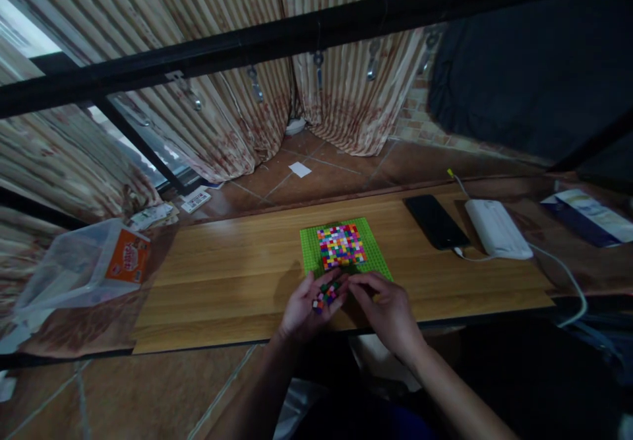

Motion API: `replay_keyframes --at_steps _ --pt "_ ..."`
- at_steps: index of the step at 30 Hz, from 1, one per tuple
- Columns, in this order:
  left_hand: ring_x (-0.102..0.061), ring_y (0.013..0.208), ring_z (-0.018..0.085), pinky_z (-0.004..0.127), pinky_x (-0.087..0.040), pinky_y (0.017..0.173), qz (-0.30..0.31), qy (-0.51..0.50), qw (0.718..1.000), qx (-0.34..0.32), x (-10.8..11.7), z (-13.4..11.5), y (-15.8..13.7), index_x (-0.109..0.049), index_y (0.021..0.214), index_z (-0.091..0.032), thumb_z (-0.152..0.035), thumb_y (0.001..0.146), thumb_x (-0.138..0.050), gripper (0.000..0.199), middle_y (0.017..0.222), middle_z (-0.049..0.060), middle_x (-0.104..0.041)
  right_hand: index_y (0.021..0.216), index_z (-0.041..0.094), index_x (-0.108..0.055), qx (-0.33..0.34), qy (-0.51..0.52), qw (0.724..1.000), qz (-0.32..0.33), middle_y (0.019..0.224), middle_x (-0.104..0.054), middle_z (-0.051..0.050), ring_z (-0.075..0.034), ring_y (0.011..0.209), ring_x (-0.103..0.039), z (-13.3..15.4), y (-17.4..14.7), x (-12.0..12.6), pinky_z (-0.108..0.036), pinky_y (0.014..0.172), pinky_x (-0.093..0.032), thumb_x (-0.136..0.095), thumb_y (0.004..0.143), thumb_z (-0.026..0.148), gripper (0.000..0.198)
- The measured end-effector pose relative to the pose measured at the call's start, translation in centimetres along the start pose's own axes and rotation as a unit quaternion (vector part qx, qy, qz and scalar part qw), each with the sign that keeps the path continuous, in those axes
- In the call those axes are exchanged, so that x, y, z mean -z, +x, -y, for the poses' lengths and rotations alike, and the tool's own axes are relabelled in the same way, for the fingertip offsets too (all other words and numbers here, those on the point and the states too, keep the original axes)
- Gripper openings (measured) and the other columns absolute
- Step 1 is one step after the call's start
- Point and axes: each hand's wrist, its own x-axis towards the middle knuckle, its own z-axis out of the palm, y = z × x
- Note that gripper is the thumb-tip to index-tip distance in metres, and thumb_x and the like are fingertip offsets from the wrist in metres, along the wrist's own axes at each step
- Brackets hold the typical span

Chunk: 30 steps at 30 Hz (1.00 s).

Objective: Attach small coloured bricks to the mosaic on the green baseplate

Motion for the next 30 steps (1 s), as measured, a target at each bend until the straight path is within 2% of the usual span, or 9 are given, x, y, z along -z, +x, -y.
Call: replay_keyframes --at_steps 5,9,12,16,20,24,30 --pt "-0.057 0.107 0.021 0.029 -0.044 0.091 0.045 -0.003 0.999 0.002 0.1 -0.2 0.1 -0.056 0.120 -0.007 -0.050 0.091 -0.035 0.056 0.124 0.017 -0.057 0.094 0.024 -0.065 0.049 -0.082 0.994 0.043 0.093 -0.066 -0.004 -0.018 0.088 -0.062 0.1 -0.9 -0.9 -0.030 0.079 -0.049 -0.053 0.084 0.018 0.017" --pt "-0.059 0.098 0.018 0.025 -0.045 0.082 0.045 0.001 0.999 0.009 0.2 -0.2 0.2 -0.056 0.119 -0.007 -0.053 0.089 -0.035 0.059 0.126 0.017 -0.055 0.095 0.024 -0.065 0.054 -0.149 0.986 0.048 0.095 -0.064 -0.005 -0.020 0.086 -0.061 -0.5 -0.8 -1.9 -0.032 0.076 -0.049 -0.054 0.084 0.020 0.016" --pt "-0.057 0.103 0.019 0.026 -0.044 0.083 0.049 -0.004 0.999 0.013 0.1 -0.2 0.1 -0.054 0.122 -0.008 -0.054 0.089 -0.034 0.060 0.127 0.017 -0.055 0.091 0.024 -0.066 0.057 -0.188 0.980 0.033 0.093 -0.064 -0.006 -0.020 0.084 -0.061 -0.7 -0.8 -2.6 -0.033 0.074 -0.049 -0.054 0.084 0.023 0.014" --pt "-0.056 0.106 0.019 0.024 -0.044 0.082 0.048 0.000 0.999 0.013 0.0 -0.2 0.1 -0.054 0.122 -0.008 -0.051 0.090 -0.034 0.058 0.123 0.016 -0.057 0.087 0.024 -0.067 0.060 -0.196 0.978 0.029 0.090 -0.063 -0.005 -0.019 0.082 -0.060 -0.9 -1.0 -3.1 -0.031 0.073 -0.048 -0.051 0.086 0.022 0.016" --pt "-0.055 0.109 0.020 0.026 -0.042 0.087 0.048 0.006 0.999 0.004 0.0 -0.1 0.1 -0.056 0.120 -0.008 -0.049 0.091 -0.034 0.055 0.123 0.016 -0.057 0.086 0.023 -0.067 0.046 -0.204 0.977 0.031 0.091 -0.062 -0.005 -0.019 0.082 -0.060 -0.9 -1.1 -3.2 -0.032 0.073 -0.048 -0.052 0.086 0.024 0.015" --pt "-0.058 0.101 0.019 0.026 -0.042 0.087 0.050 0.005 0.999 0.006 0.2 0.0 0.2 -0.056 0.121 -0.008 -0.050 0.090 -0.035 0.056 0.123 0.016 -0.057 0.087 0.024 -0.068 0.043 -0.211 0.976 0.032 0.091 -0.063 -0.006 -0.020 0.081 -0.060 -0.9 -1.0 -3.2 -0.032 0.072 -0.048 -0.053 0.086 0.027 0.015" --pt "-0.058 0.103 0.019 0.027 -0.042 0.089 0.052 0.000 0.999 0.004 0.3 0.1 0.3 -0.057 0.118 -0.008 -0.050 0.091 -0.035 0.055 0.122 0.016 -0.058 0.089 0.023 -0.068 0.038 -0.168 0.985 0.026 0.090 -0.064 -0.006 -0.019 0.081 -0.061 -0.8 -0.8 -3.1 -0.033 0.074 -0.049 -0.051 0.087 0.026 0.017"
